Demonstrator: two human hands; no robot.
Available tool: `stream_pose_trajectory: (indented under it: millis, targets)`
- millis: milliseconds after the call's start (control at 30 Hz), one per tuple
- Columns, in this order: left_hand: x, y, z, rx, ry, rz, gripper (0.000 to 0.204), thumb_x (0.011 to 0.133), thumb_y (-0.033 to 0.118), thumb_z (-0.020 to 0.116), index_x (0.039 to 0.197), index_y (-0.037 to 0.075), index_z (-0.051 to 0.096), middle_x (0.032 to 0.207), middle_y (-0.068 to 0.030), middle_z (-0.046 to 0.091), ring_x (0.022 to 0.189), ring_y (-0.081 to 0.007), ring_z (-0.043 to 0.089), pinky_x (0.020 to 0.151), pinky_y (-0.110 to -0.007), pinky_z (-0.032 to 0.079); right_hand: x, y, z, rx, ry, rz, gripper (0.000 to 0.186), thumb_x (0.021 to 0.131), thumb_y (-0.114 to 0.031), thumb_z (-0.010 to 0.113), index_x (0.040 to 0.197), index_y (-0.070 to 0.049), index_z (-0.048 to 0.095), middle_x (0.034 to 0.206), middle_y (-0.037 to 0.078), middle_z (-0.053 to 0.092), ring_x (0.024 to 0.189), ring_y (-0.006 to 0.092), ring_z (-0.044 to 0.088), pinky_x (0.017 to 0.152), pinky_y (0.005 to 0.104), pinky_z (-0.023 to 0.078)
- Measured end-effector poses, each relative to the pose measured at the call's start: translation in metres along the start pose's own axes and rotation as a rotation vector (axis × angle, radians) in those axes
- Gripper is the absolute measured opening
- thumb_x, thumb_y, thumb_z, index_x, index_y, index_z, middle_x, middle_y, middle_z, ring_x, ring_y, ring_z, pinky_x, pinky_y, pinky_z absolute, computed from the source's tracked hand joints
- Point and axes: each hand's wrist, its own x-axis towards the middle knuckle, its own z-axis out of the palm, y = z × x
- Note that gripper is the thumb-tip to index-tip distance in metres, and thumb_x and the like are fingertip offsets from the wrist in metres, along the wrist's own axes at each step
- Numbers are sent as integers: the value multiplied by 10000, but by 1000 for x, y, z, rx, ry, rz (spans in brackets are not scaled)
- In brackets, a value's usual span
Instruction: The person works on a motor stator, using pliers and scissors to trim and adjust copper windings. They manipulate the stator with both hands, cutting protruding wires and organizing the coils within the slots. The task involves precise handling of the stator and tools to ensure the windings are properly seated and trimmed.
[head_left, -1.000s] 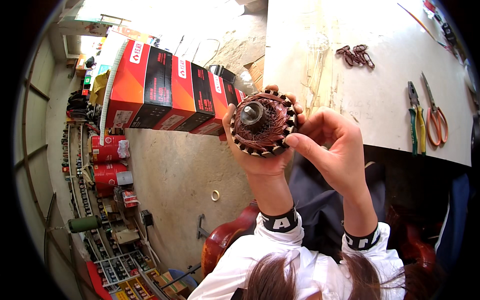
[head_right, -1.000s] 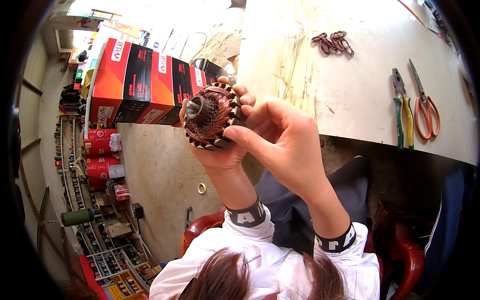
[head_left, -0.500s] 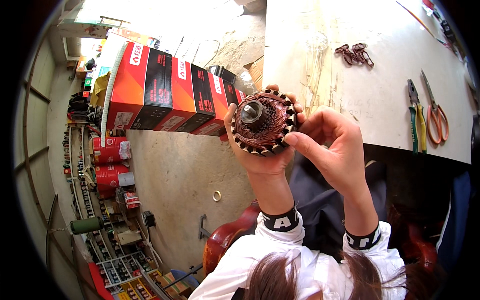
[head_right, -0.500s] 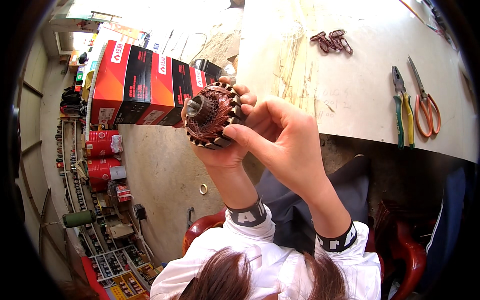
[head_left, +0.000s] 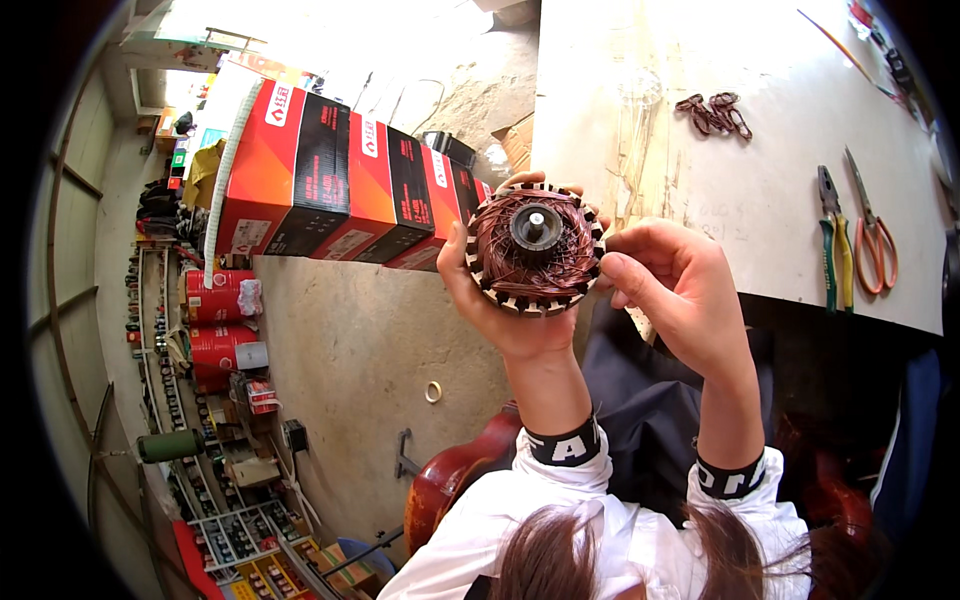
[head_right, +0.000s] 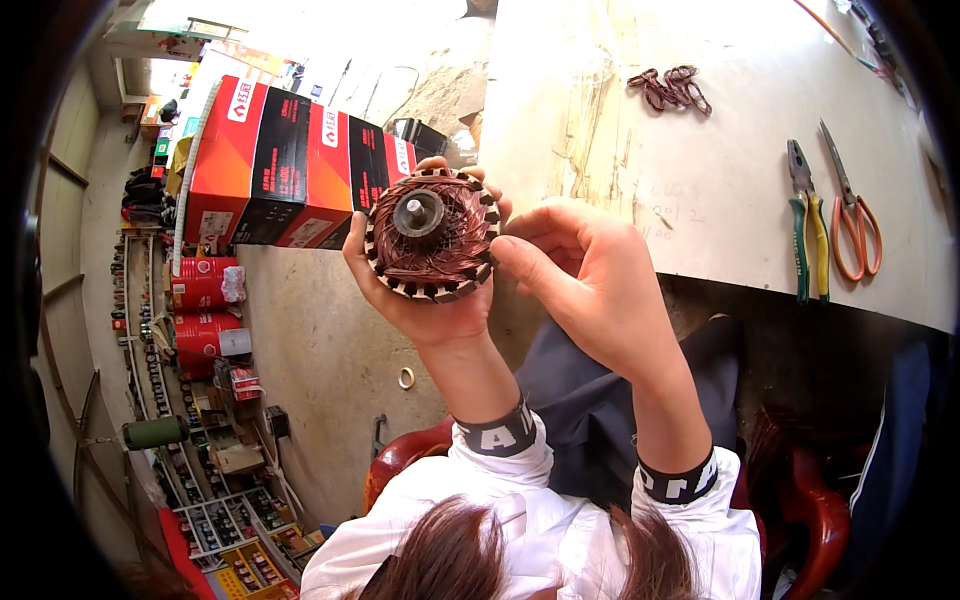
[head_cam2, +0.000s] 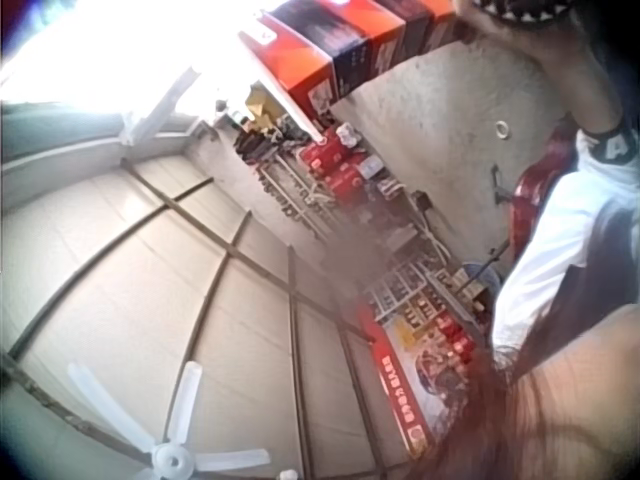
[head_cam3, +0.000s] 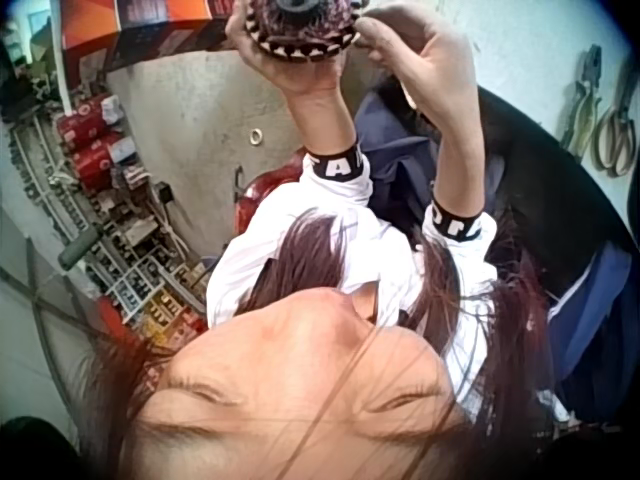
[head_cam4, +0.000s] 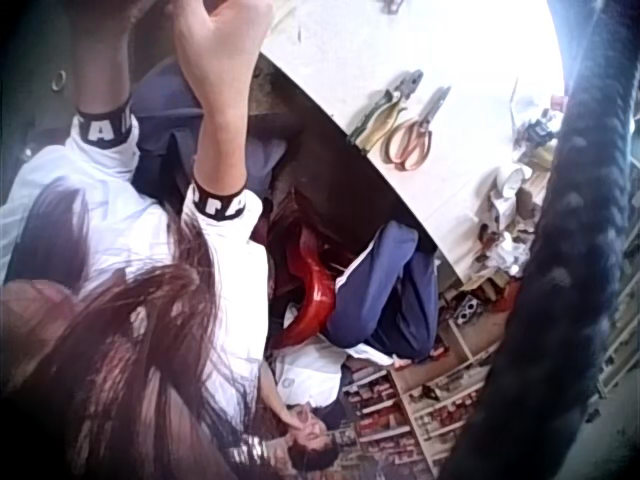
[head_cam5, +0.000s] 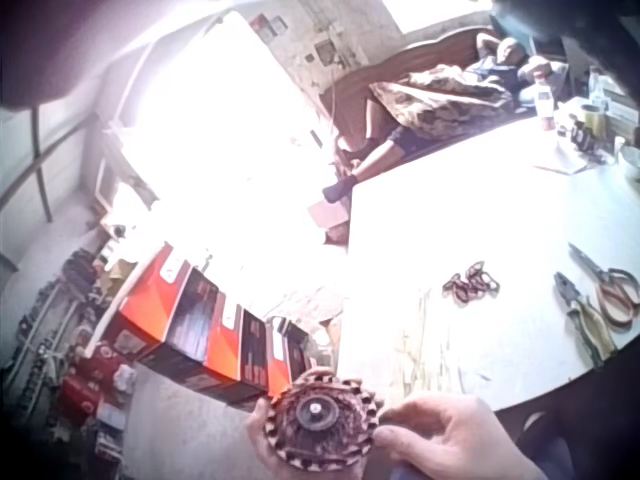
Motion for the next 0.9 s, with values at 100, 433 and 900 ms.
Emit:
stream_pose_trajectory:
  millis: [100, 433, 900]
  targets:
    - [-2, 1, 2, 0, -8, 22, 731, 894, 572, 409, 1247, -60, 515, 1085, -278, 619, 948, -393, 636, 838, -505, 538, -1, -1, -1, -39, -7, -13, 197, 907, -121, 695, 998, 53, 672, 858, 79, 714, 773, 86, 657, 684, 228, 519]
    - [-3, -3, 5, 68, -55, 145, 760, 892, 587, 378, 1253, -72, 494, 1090, -290, 613, 940, -379, 646, 832, -486, 551, -3, -9, 4, -253, 154, -231, 224, 832, -89, 745, 1017, 23, 687, 846, 71, 715, 721, 91, 655, 662, 225, 508]
    - [-6, -3, 18, 213, 8, 264, 706, 858, 549, 363, 1196, -59, 477, 1020, -283, 627, 835, -371, 679, 712, -449, 605, -13, -14, 8, -306, -1, -321, 194, 748, 6, 793, 869, -2, 641, 793, 27, 658, 714, 80, 632, 656, 217, 500]
